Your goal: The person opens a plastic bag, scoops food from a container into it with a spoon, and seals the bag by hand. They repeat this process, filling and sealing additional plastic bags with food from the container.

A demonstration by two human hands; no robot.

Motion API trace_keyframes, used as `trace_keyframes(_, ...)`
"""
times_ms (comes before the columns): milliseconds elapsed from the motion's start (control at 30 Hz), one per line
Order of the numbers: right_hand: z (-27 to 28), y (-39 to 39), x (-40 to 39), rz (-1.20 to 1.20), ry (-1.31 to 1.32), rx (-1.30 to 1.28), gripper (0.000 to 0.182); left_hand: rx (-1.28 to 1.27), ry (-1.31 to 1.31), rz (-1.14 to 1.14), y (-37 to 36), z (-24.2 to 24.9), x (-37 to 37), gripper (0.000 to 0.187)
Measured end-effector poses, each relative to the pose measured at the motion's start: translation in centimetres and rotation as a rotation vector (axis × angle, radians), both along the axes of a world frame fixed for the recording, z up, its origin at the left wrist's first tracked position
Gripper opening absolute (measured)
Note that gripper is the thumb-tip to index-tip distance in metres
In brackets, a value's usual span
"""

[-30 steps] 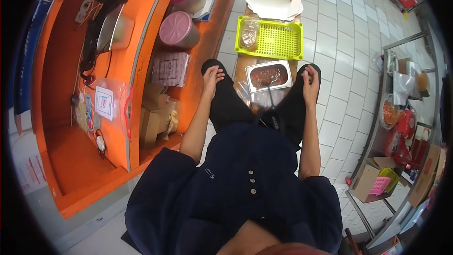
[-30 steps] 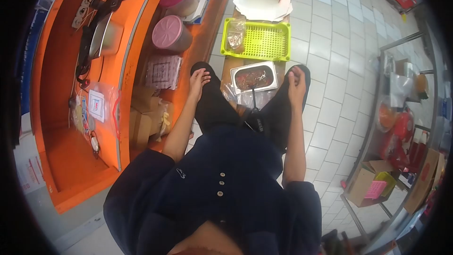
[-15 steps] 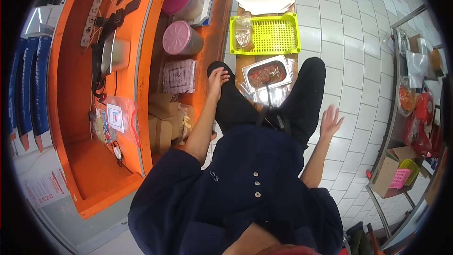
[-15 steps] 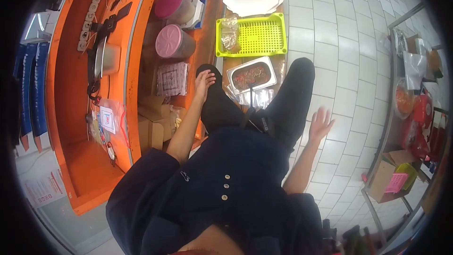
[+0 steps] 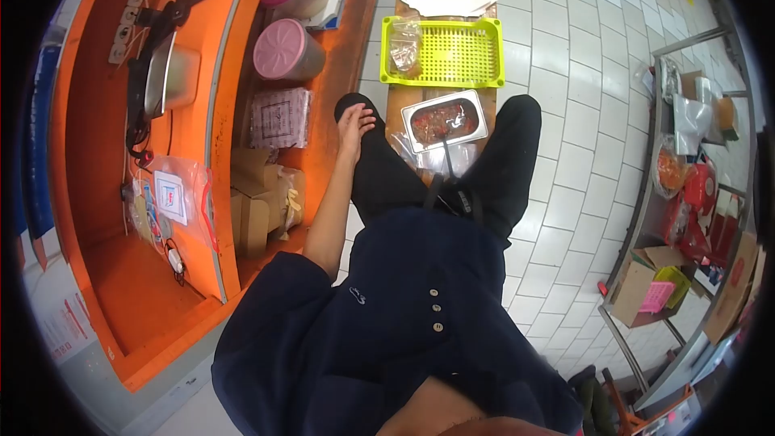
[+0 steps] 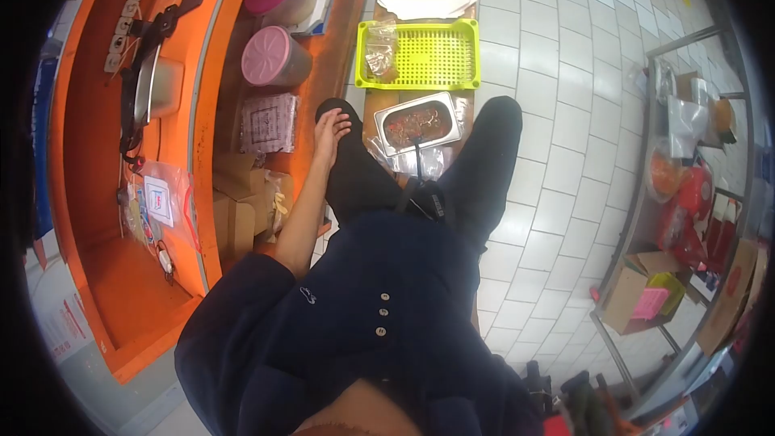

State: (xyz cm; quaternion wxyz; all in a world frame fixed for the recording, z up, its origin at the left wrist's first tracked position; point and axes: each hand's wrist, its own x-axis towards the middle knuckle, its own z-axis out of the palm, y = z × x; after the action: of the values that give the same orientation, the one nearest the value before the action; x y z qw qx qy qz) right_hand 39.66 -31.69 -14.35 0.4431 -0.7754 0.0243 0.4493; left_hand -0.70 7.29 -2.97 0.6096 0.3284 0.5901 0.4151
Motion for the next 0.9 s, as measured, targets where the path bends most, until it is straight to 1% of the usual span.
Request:
trace_keyframes(233,5.3,-3.8,-0.7,0.042,-0.145,-0.093,0.037,0.021,-0.184,0.015,0.3,-1.6,-1.9,0.027)
trace_keyframes(333,6.4,-4.6,0.8,0.105,-0.209,-0.127,0.039,-0.002,-0.169,0.016,0.2,-1.4,-1.6,0.028)
trace_keyframes(400,6.0,-4.0,0.6,0.139,-0.229,-0.127,0.040,0.013,-0.046,-0.055,0.2,-0.8,-1.4,0.025)
trace_keyframes(433,5.6,-3.6,0.4,0.153,-0.235,-0.125,0.041,0.011,-0.047,-0.046,-0.2,-0.6,-1.3,0.025)
trace_keyframes(500,4.6,-2.0,-0.8,0.169,-0.239,-0.108,0.042,0.087,0.127,-0.220,-0.7,0.1,-1.1,0.022)
trace_keyframes(533,4.1,-1.6,-1.5,0.167,-0.238,-0.103,0.043,0.070,0.135,-0.331,-1.5,1.3,-0.9,0.020)
trace_keyframes(633,3.1,-1.1,-3.0,0.136,-0.245,-0.101,0.046,0.093,0.167,-0.775,-4.4,4.3,0.0,0.021)
trace_keyframes(667,3.0,-1.2,-3.4,0.123,-0.249,-0.102,0.047,0.104,0.220,-0.857,-5.2,5.1,0.6,0.021)
trace_keyframes(700,0.3,-1.9,-2.9,0.116,-0.254,-0.103,0.048,0.114,0.273,-0.932,-6.0,6.2,1.5,0.021)
trace_keyframes(733,1.2,0.1,-0.9,-0.010,-0.405,-0.124,0.051,0.109,0.317,-0.967,-6.5,7.4,2.5,0.020)
trace_keyframes(767,2.2,1.7,0.9,-0.078,-0.576,0.024,0.046,0.107,0.316,-0.988,-7.1,7.9,3.3,0.020)
trace_keyframes(833,8.9,8.1,1.7,-0.287,-0.693,0.226,0.040,0.132,0.326,-1.054,-7.7,8.4,5.0,0.018)
trace_keyframes(900,14.6,13.8,0.9,-0.081,-0.926,0.376,0.026,0.169,0.338,-1.107,-8.0,8.7,6.3,0.017)
